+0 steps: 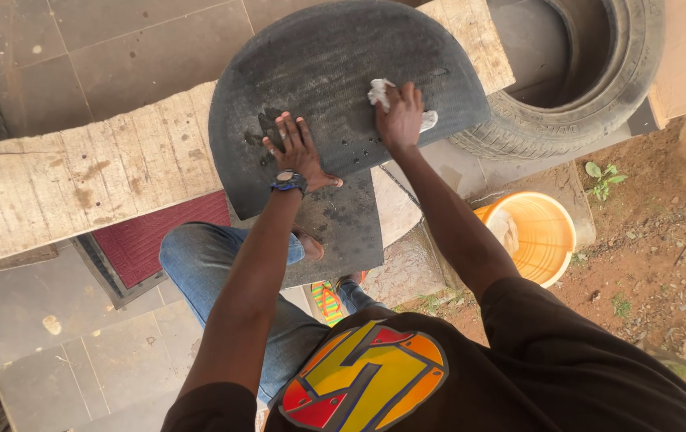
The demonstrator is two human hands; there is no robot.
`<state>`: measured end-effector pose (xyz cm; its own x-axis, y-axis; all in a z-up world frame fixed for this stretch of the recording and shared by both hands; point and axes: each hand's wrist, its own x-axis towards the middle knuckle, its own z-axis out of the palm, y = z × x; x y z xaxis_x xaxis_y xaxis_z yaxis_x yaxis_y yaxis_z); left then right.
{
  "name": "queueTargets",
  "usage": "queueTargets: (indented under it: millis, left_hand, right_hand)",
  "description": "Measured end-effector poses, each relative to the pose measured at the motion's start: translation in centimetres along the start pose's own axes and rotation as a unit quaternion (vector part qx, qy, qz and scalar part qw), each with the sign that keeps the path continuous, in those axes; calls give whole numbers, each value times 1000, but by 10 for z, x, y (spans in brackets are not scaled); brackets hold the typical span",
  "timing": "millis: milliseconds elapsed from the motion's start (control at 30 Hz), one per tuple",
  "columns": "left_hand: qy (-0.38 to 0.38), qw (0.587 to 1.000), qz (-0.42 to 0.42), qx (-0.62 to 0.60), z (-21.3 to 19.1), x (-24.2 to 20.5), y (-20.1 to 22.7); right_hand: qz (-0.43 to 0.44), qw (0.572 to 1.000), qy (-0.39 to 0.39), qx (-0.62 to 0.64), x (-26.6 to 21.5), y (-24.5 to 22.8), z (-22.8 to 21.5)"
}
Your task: The person wipes a rubber mat with a cloth, rinses the cloth in a bucket of water, and then continues wiping the mat and other similar items.
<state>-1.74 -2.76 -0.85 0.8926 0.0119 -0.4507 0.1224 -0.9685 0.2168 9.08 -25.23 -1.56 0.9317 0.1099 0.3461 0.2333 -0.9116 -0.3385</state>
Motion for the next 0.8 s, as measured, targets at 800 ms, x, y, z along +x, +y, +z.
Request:
queueTargets:
  millis: [800]
  left_hand:
    - [100,994,18,32,47,29,28]
  right_hand:
    - [199,978,30,-57,71,136,-57]
